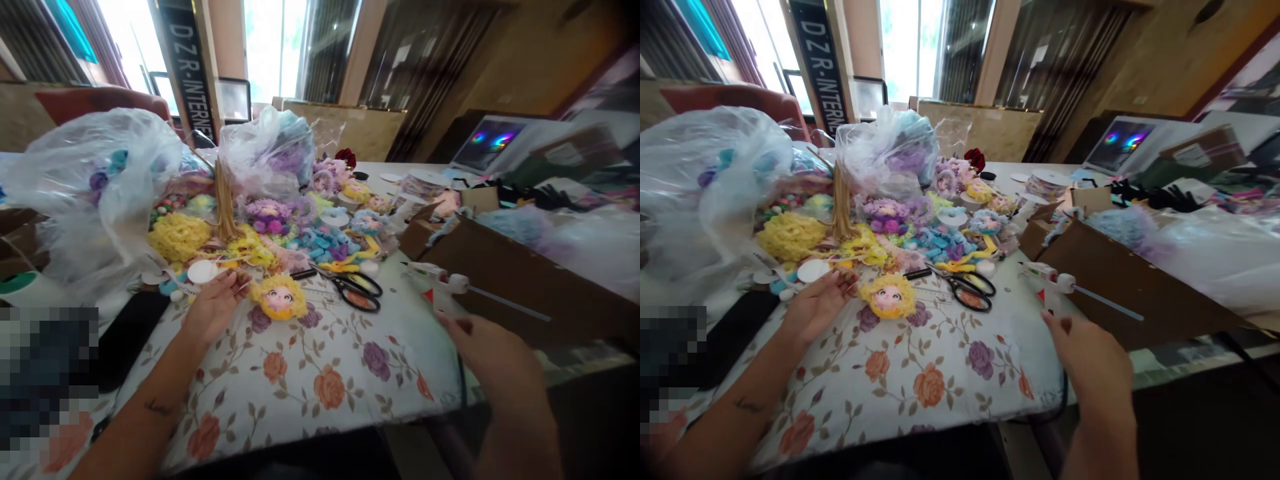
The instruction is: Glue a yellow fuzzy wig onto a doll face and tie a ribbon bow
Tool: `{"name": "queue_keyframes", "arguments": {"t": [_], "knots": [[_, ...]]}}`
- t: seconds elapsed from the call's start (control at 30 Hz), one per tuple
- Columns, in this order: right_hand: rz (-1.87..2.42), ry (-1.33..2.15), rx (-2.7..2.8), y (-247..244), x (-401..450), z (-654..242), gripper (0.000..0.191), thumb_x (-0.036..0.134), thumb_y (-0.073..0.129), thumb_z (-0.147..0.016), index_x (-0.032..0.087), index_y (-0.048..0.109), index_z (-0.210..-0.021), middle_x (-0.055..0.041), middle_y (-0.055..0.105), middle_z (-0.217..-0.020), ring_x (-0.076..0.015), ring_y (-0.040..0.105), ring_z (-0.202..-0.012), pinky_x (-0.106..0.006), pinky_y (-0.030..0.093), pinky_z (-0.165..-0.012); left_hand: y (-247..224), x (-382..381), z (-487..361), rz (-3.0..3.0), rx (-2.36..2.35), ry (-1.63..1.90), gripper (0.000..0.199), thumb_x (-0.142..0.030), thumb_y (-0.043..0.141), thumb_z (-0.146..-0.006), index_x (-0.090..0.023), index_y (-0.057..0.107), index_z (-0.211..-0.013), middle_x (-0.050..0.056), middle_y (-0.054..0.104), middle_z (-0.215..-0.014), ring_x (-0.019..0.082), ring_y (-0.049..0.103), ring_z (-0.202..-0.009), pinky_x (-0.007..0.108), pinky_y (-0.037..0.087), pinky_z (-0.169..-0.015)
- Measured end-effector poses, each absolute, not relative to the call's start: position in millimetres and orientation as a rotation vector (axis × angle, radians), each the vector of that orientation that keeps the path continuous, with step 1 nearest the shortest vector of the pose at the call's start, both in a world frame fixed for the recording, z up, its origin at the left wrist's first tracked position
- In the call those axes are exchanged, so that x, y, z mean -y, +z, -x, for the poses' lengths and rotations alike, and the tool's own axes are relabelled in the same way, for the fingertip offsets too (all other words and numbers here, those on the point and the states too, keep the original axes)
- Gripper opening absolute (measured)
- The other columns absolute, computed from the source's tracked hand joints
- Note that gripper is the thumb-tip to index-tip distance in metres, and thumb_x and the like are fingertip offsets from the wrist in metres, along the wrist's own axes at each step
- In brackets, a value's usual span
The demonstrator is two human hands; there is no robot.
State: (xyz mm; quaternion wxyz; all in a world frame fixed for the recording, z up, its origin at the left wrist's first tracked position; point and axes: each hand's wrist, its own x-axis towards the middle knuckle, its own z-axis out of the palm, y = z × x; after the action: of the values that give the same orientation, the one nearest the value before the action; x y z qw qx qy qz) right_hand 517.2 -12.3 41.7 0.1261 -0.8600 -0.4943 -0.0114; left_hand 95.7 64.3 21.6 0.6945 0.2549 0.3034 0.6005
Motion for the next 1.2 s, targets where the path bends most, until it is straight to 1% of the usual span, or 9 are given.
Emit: {"name": "queue_keyframes", "arguments": {"t": [0.17, 0.3, 0.43, 0.53, 0.73, 0.83, 0.93, 1.07, 1.2], "knots": [[1.750, 0.534, 1.869, 49.4, -12.9, -404.9, 0.041, 0.053, 0.051, -0.082, 0.019, 0.069, -0.096, -0.0092, 0.072, -0.093, -0.0226, 0.065, -0.078, -0.031, 0.047, -0.067, 23.8, -63.1, -97.2, -0.623, -0.694, 1.327, 0.007, -0.013, 0.063, -0.076, -0.014, 0.068, -0.080, 0.004, 0.068, -0.086, 0.014, 0.062, -0.087, 0.026, 0.049, -0.081], [1.633, 0.519, 2.050, 49.6, -60.0, -345.5, 0.047, 0.058, 0.056, -0.078, 0.016, 0.068, -0.092, -0.0112, 0.069, -0.094, -0.0241, 0.062, -0.083, -0.031, 0.043, -0.068, 27.0, -62.2, -97.8, -0.722, -0.745, 1.343, 0.006, -0.012, 0.065, -0.073, -0.012, 0.069, -0.077, 0.005, 0.068, -0.087, 0.013, 0.062, -0.085, 0.024, 0.047, -0.080], [1.573, 0.679, 2.218, 49.9, -88.1, -325.6, 0.049, 0.063, 0.053, -0.077, 0.017, 0.063, -0.065, -0.0029, 0.059, -0.062, -0.0150, 0.051, -0.056, -0.026, 0.032, -0.052, 30.1, -61.7, -97.4, -0.759, -0.757, 1.350, 0.004, -0.014, 0.067, -0.072, -0.012, 0.069, -0.075, 0.005, 0.068, -0.086, 0.013, 0.061, -0.084, 0.024, 0.045, -0.080], [1.498, 0.838, 2.246, 46.4, -93.3, -320.8, 0.048, 0.062, 0.054, -0.076, 0.017, 0.057, -0.059, 0.0006, 0.051, -0.056, -0.0121, 0.044, -0.050, -0.025, 0.026, -0.049, 31.8, -61.2, -97.4, -0.762, -0.763, 1.342, 0.005, -0.015, 0.069, -0.071, -0.012, 0.069, -0.075, 0.006, 0.068, -0.086, 0.014, 0.061, -0.085, 0.026, 0.045, -0.082], [1.556, 0.913, 2.157, 42.6, -89.3, -314.9, 0.040, 0.052, 0.070, -0.064, 0.016, 0.058, -0.074, -0.0037, 0.059, -0.075, -0.0182, 0.053, -0.067, -0.026, 0.035, -0.056, 30.4, -62.7, -95.2, -0.781, -0.777, 1.290, 0.009, -0.018, 0.070, -0.071, -0.013, 0.069, -0.077, 0.007, 0.067, -0.091, 0.016, 0.059, -0.091, 0.027, 0.044, -0.084], [1.500, 1.024, 2.043, 43.2, -83.3, -313.3, 0.048, 0.048, 0.074, -0.060, 0.016, 0.056, -0.091, -0.0035, 0.060, -0.086, -0.0197, 0.055, -0.075, -0.027, 0.040, -0.063, 27.8, -62.9, -93.3, -0.798, -0.762, 1.260, 0.008, -0.020, 0.069, -0.074, -0.015, 0.068, -0.080, 0.006, 0.065, -0.097, 0.015, 0.057, -0.093, 0.026, 0.044, -0.081], [1.370, 1.064, 1.998, 40.3, -73.2, -312.8, 0.051, 0.047, 0.075, -0.061, 0.018, 0.050, -0.095, -0.0005, 0.056, -0.086, -0.0184, 0.054, -0.076, -0.028, 0.042, -0.065, 26.7, -61.4, -92.7, -0.839, -0.692, 1.183, 0.009, -0.022, 0.068, -0.076, -0.016, 0.068, -0.082, 0.006, 0.064, -0.101, 0.015, 0.057, -0.091, 0.026, 0.045, -0.079], [1.242, 0.923, 1.994, 27.9, -58.1, -313.8, 0.052, 0.042, 0.077, -0.062, 0.021, 0.044, -0.097, 0.0003, 0.052, -0.087, -0.0175, 0.053, -0.076, -0.028, 0.044, -0.065, 28.4, -57.6, -93.3, -0.902, -0.560, 1.099, 0.010, -0.024, 0.065, -0.078, -0.016, 0.069, -0.083, 0.008, 0.061, -0.114, 0.021, 0.055, -0.105, 0.028, 0.044, -0.082], [1.159, 0.719, 2.023, 14.4, -47.5, -316.1, 0.060, 0.032, 0.076, -0.067, 0.024, 0.040, -0.114, -0.0055, 0.055, -0.106, -0.0230, 0.057, -0.093, -0.036, 0.048, -0.079, 31.7, -53.4, -92.3, -0.987, -0.483, 1.057, 0.008, -0.022, 0.065, -0.077, -0.018, 0.069, -0.083, 0.009, 0.060, -0.119, 0.026, 0.047, -0.122, 0.033, 0.039, -0.094]]}}
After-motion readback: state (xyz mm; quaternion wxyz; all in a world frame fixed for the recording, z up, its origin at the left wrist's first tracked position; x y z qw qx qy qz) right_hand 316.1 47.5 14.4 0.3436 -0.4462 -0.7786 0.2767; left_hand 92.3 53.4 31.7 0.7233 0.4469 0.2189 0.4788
